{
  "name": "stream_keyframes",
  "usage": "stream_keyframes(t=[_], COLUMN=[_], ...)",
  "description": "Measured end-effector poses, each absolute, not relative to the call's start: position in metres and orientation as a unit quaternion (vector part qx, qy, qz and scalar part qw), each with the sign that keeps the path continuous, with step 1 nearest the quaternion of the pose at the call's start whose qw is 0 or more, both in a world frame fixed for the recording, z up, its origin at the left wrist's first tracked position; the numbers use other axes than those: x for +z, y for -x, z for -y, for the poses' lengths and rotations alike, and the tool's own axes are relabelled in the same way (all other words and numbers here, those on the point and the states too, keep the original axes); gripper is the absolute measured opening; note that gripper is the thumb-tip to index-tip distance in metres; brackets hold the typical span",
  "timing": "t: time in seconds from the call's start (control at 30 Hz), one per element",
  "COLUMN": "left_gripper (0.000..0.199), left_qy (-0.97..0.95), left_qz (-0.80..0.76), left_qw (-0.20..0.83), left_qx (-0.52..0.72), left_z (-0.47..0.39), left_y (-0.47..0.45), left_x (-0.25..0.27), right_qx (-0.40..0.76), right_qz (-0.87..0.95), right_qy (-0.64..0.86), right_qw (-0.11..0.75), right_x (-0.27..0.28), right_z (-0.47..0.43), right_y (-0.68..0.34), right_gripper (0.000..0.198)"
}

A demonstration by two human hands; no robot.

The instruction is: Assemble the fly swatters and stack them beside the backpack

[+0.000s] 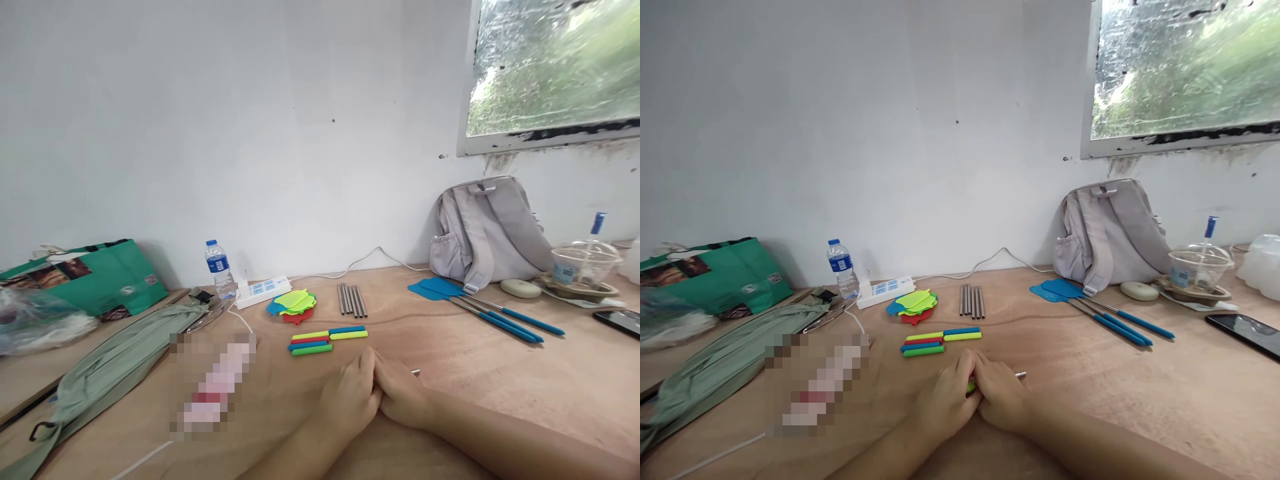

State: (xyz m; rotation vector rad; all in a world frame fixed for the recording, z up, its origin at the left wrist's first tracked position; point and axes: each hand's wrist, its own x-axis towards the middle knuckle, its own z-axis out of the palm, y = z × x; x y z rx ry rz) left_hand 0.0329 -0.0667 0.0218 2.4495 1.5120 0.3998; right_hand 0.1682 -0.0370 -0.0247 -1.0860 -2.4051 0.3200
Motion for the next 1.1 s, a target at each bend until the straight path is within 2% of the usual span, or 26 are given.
stream_keyframes(t=[0.27,0.43,0.63,0.77,0.87,1.0,1.1], left_gripper=[0.013,0.008,0.015,0.023,0.036,0.056,0.056], left_qy=[-0.856,-0.874,-0.698,-0.651,-0.670,-0.710,-0.716], left_qz=[-0.476,-0.406,-0.561,-0.623,-0.616,-0.631,-0.649], left_qw=[0.108,-0.014,-0.066,-0.089,-0.088,-0.081,-0.079], left_qx=[0.167,0.268,0.440,0.425,0.404,0.302,0.247], left_z=[0.063,0.045,-0.030,-0.064,-0.073,-0.082,-0.087], left_y=[-0.028,-0.009,0.060,0.096,0.106,0.107,0.108], left_x=[0.016,0.026,0.021,0.005,-0.003,-0.009,-0.013], right_qx=[0.128,0.138,0.093,0.083,0.078,0.078,0.076], right_qz=[0.904,0.921,0.939,0.945,0.946,0.945,0.949], right_qy=[0.347,0.313,0.304,0.292,0.296,0.297,0.287], right_qw=[0.215,0.184,0.127,0.119,0.110,0.112,0.111], right_x=[-0.018,0.006,0.015,0.014,0.014,0.015,0.014], right_z=[0.032,0.037,0.039,0.037,0.037,0.038,0.037], right_y=[-0.172,-0.183,-0.186,-0.186,-0.187,-0.187,-0.187], right_gripper=[0.031,0.026,0.028,0.029,0.030,0.030,0.031])
